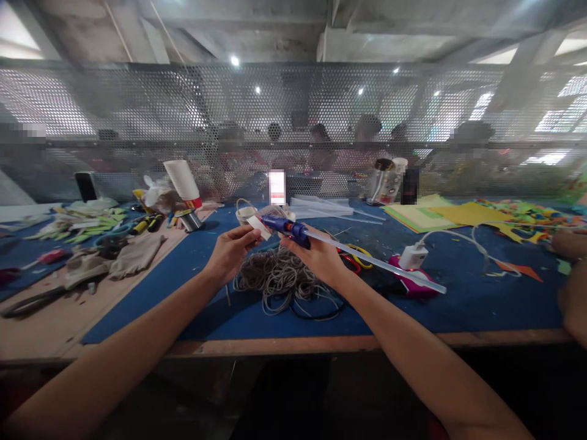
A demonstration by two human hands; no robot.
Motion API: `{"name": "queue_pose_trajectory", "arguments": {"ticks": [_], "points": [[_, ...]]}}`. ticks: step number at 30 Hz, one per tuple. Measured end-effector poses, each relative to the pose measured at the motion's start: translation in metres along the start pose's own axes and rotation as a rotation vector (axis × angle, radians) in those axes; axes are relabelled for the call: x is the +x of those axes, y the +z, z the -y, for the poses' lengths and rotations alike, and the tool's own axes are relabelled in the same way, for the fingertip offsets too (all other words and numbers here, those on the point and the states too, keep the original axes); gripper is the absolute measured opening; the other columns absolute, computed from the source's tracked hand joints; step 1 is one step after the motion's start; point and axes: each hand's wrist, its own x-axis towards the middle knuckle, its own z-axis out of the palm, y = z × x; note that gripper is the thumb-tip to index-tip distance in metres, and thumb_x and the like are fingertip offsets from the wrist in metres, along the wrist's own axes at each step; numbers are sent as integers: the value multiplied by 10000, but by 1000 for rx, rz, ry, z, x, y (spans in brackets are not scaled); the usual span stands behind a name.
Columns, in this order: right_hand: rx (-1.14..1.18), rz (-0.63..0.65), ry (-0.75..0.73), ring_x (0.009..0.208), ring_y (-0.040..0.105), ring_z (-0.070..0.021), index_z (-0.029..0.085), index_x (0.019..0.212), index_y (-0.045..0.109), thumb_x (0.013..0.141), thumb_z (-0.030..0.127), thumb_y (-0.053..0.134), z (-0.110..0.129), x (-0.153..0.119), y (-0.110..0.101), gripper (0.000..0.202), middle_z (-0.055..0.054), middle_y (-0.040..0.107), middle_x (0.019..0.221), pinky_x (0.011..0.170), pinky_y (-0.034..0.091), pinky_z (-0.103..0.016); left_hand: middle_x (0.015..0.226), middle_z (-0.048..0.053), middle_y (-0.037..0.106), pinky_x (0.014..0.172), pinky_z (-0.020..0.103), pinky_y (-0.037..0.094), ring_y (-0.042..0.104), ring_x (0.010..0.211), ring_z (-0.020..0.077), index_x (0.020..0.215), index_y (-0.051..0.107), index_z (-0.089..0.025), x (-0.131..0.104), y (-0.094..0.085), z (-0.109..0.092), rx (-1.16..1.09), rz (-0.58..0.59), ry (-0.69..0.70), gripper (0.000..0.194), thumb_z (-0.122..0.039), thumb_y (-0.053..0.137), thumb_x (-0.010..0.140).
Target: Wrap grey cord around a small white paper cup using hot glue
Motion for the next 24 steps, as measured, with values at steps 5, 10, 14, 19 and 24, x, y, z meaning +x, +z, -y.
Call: {"name": "queue_pose_trajectory", "arguments": {"ticks": [5, 10, 14, 19, 24], "points": [[-129, -4, -36, 864, 666, -246, 205, 1039, 687, 890, 574, 593, 0, 0, -2, 409, -65, 728, 934, 780, 487, -352, 736, 37, 697, 723, 260, 466, 619, 715, 125, 791, 776, -138, 1, -1, 0, 8, -23, 8, 243, -308, 875, 647], [-206, 9, -58, 873, 652, -242, 198, 1061, 672, 908, 578, 561, 1, 0, -5, 425, -79, 716, 955, 770, 463, -340, 749, 41, 696, 718, 250, 461, 608, 714, 117, 798, 778, -136, 2, -2, 0, -4, -19, 14, 242, -307, 871, 654], [-241, 35, -61, 858, 648, -242, 195, 1077, 672, 915, 576, 550, 2, 0, -6, 433, -80, 712, 927, 756, 455, -341, 752, 45, 693, 713, 254, 462, 607, 719, 122, 784, 771, -135, 3, -2, 0, -10, -28, 12, 266, -323, 882, 632], [-250, 34, -60, 879, 656, -252, 194, 1106, 676, 916, 571, 551, 1, 0, -5, 440, -87, 720, 948, 772, 461, -356, 743, 40, 687, 702, 251, 459, 600, 704, 117, 777, 768, -137, 1, -1, -3, -14, -26, 9, 268, -326, 882, 625], [-261, 36, -63, 927, 667, -269, 200, 1140, 672, 919, 577, 540, 0, 0, -5, 456, -103, 727, 999, 800, 468, -369, 744, 35, 689, 700, 243, 456, 600, 705, 113, 767, 769, -138, 0, 1, -5, -35, -27, 2, 263, -313, 890, 613]]}}
